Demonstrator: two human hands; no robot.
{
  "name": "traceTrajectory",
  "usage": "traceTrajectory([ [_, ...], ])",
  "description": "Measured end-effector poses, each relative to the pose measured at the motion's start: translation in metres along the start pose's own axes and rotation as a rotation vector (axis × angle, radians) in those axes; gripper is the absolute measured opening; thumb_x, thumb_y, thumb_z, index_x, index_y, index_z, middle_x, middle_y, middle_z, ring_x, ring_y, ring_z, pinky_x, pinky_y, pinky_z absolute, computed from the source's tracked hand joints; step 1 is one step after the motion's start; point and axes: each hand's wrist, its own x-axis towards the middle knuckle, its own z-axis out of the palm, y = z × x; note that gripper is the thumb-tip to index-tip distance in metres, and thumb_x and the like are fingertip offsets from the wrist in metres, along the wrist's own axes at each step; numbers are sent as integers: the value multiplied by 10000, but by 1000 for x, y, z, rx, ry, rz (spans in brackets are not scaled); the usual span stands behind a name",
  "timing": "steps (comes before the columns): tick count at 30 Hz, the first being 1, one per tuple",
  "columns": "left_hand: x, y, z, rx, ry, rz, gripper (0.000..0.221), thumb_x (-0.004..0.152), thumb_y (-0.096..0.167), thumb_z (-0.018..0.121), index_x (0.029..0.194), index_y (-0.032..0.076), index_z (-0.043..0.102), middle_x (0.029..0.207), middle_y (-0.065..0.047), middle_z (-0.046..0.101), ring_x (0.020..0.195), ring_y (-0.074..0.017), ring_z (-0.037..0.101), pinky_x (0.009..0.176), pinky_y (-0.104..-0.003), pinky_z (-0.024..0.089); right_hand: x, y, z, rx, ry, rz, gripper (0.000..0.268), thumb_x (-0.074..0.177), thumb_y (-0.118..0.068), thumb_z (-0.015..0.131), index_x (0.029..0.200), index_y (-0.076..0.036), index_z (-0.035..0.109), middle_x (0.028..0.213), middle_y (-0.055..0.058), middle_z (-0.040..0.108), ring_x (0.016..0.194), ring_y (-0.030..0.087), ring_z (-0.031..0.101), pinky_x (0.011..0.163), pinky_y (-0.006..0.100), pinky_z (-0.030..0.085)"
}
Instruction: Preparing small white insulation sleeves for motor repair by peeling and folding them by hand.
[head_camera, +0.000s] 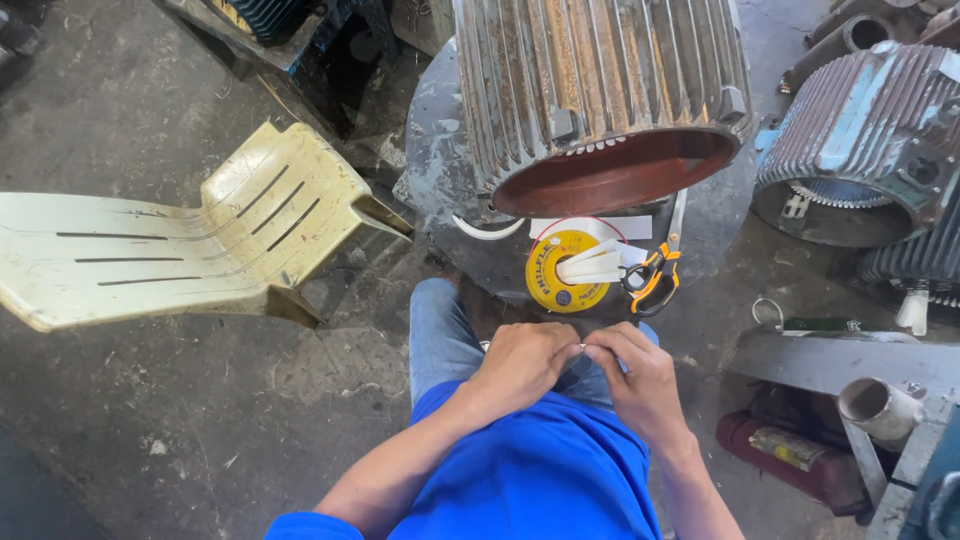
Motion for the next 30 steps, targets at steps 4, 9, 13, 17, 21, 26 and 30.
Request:
traceTrajectory([
  [4, 6, 2, -1, -83, 51, -8, 185, 1054, 67, 621, 979, 26, 785, 751, -115, 735, 698, -279, 748, 659, -363, 591, 6, 0, -8, 166, 28, 92, 41, 950, -98, 804, 979, -85, 830, 800, 73, 734, 703, 168, 699, 696, 341, 584],
  [9, 13, 2, 11, -208, 230, 71, 149, 1066, 92, 651, 985, 63, 772, 725, -104, 710, 709, -311, 757, 622, -384, 604, 6, 12, -3, 551, 152, 172, 102, 1021, -15, 722, 1052, 55, 789, 927, 180, 738, 736, 193, 704, 718, 358, 618],
  [13, 15, 3, 16, -203, 240, 56, 144, 1065, 114, 658, 982, 59, 762, 702, -131, 707, 713, -350, 757, 620, -421, 607, 16, 4, -6, 258, 173, 98, 130, 1034, -58, 732, 951, 12, 804, 807, 113, 706, 677, 179, 681, 675, 320, 568],
  [17, 16, -3, 22, -256, 259, 30, 133, 1077, 128, 652, 1029, 95, 772, 720, -98, 719, 738, -307, 762, 655, -390, 611, 16, 3, -2, 256, 175, 123, 150, 1082, -93, 691, 1010, 8, 775, 829, 113, 704, 729, 181, 692, 696, 330, 573],
  [21, 15, -10, 25, -369, 299, 27, 134, 1088, 133, 660, 1082, 95, 788, 754, -84, 747, 766, -263, 764, 691, -359, 612, 5, 14, 5, 523, 140, 233, 312, 1066, -91, 676, 1313, 100, 679, 1051, 169, 712, 901, 189, 721, 788, 353, 636],
  [26, 12, -16, 36, -546, 302, -52, 115, 1075, 92, 678, 1084, 54, 786, 782, -138, 780, 679, -208, 727, 644, -332, 608, 0, 13, 16, 570, 134, 177, 207, 1060, -63, 681, 1195, 80, 746, 1089, 215, 724, 871, 207, 695, 734, 378, 638],
  [30, 11, -18, 44, -589, 276, -57, 97, 1057, 72, 700, 1048, 40, 791, 780, -143, 787, 646, -179, 707, 617, -326, 594, 1, 13, 13, 554, 185, 162, 184, 1066, -67, 687, 1157, 68, 772, 1090, 201, 727, 855, 179, 663, 734, 349, 606],
])
